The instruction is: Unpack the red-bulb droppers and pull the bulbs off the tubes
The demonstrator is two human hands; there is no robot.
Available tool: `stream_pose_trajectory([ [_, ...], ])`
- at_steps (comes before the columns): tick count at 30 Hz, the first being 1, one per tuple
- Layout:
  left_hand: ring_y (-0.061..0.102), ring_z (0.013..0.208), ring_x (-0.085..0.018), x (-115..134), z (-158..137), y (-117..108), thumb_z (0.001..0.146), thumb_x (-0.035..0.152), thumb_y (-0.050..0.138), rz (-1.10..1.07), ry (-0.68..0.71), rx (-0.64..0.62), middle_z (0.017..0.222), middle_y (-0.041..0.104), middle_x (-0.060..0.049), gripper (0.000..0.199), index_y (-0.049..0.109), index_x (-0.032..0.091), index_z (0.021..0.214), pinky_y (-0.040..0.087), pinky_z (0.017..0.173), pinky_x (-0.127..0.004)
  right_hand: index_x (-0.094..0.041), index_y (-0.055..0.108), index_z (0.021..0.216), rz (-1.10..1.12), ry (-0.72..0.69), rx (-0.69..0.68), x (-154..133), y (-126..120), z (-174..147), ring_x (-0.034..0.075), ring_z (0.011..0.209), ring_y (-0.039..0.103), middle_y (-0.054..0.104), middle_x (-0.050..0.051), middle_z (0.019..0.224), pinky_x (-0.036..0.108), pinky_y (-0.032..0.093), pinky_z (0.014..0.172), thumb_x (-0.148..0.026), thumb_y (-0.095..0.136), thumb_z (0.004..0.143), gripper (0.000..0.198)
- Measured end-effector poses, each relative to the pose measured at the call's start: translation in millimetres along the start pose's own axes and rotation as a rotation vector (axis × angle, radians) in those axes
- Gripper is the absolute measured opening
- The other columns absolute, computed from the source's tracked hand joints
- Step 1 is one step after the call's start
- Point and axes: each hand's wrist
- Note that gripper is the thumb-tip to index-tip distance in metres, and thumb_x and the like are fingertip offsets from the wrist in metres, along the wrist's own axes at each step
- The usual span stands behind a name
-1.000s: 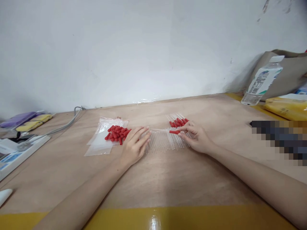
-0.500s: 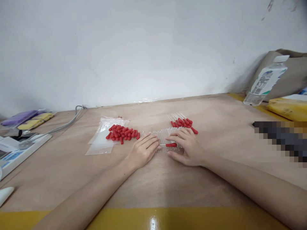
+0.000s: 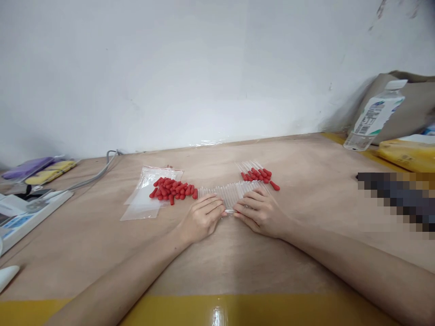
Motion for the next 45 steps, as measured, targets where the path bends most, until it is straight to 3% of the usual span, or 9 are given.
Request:
stream_pose_trajectory([
  [10,0.063,0.087,-0.014,-0.8,-2.5,0.4,0.083,0.013,0.052,-0.058,-0.039,-0.008,0.085,0.067,-0.005,0.007,0.058,0.014,0.087,0.045,0.094,-0.036,-0.018,0.062,0.088,-0.079,-0.059,0.07,4.1,-2.4,-6.2,0.014,0.077,0.052,0.065,0.002,0.079,0.031,0.035,0.07,-0.022,0.052,0.084,0.011],
  [14,0.062,0.083,-0.015,-11.1,-11.2,-9.9,0.083,0.015,0.052,-0.01,-0.163,0.039,0.085,0.067,-0.004,0.01,0.06,0.015,0.088,0.051,0.08,-0.031,-0.021,0.063,0.088,-0.077,-0.028,0.083,23.6,-13.6,-15.9,0.014,0.076,0.052,0.064,0.001,0.08,0.031,0.037,0.071,-0.02,0.053,0.083,0.011],
  [17,0.061,0.082,-0.014,-27.3,-20.9,-20.7,0.085,0.018,0.049,0.062,-0.395,0.089,0.087,0.064,-0.004,0.014,0.062,0.018,0.09,0.052,0.074,-0.027,-0.022,0.065,0.09,-0.046,0.291,0.23,55.4,-22.2,-27.4,0.013,0.067,0.051,0.058,0.003,0.075,0.028,0.039,0.062,-0.027,0.054,0.082,0.014],
  [19,0.059,0.084,-0.014,-36.3,-25.8,-24.5,0.086,0.019,0.047,0.086,-0.487,0.077,0.091,0.06,-0.004,0.018,0.062,0.019,0.095,0.051,0.072,-0.027,-0.02,0.063,0.096,0.033,0.585,0.222,77.6,-24.7,-35.2,0.013,0.063,0.051,0.055,0.004,0.073,0.027,0.041,0.057,-0.033,0.051,0.083,0.023],
  [23,0.056,0.083,-0.014,-41.0,-28.2,-22.4,0.087,0.015,0.042,0.136,-0.476,0.02,0.092,0.054,-0.005,0.026,0.058,0.019,0.107,0.05,0.068,-0.026,-0.017,0.059,0.09,0.088,1.023,0.132,103.8,-22.4,-45.9,0.014,0.057,0.051,0.055,0.001,0.065,0.027,0.04,0.052,-0.039,0.061,0.071,0.029],
  [26,0.056,0.081,-0.013,-38.6,-26.2,-19.7,0.086,0.013,0.043,0.173,-0.384,0.051,0.085,0.054,-0.004,0.026,0.057,0.019,0.106,0.05,0.069,-0.025,-0.018,0.058,0.076,0.125,1.19,0.046,106.3,-20.6,-47.3,0.015,0.06,0.054,0.06,0.003,0.068,0.027,0.041,0.054,-0.037,0.061,0.067,0.021],
  [30,0.056,0.072,-0.011,-37.0,-25.3,-20.1,0.085,0.012,0.045,0.255,-0.244,0.03,0.078,0.057,-0.003,0.021,0.058,0.017,0.101,0.05,0.067,-0.022,-0.02,0.062,0.075,0.175,1.262,-0.061,102.1,-21.3,-44.9,0.016,0.06,0.057,0.063,0.003,0.067,0.028,0.042,0.055,-0.031,0.058,0.068,0.014],
  [34,0.057,0.068,-0.012,-34.8,-26.0,-19.3,0.086,0.011,0.041,0.29,-0.156,-0.025,0.076,0.059,-0.003,0.023,0.057,0.017,0.1,0.049,0.064,-0.022,-0.02,0.062,0.072,0.168,1.249,-0.063,100.0,-21.1,-44.6,0.016,0.058,0.057,0.063,0.003,0.064,0.028,0.042,0.052,-0.033,0.059,0.066,0.015],
  [45,0.06,0.074,-0.015,-18.9,-17.8,-19.0,0.079,0.031,0.058,-0.017,-0.246,-0.046,0.088,0.063,-0.008,0.029,0.058,0.015,0.103,0.051,0.065,-0.026,-0.022,0.067,0.066,0.146,1.241,-0.152,95.3,-21.7,-41.7,0.017,0.057,0.057,0.065,0.002,0.061,0.027,0.037,0.049,-0.044,0.055,0.069,0.025],
])
Point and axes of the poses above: each hand's wrist, its own z-axis towards the middle knuckle, its own y-axis out of the palm, x = y × z
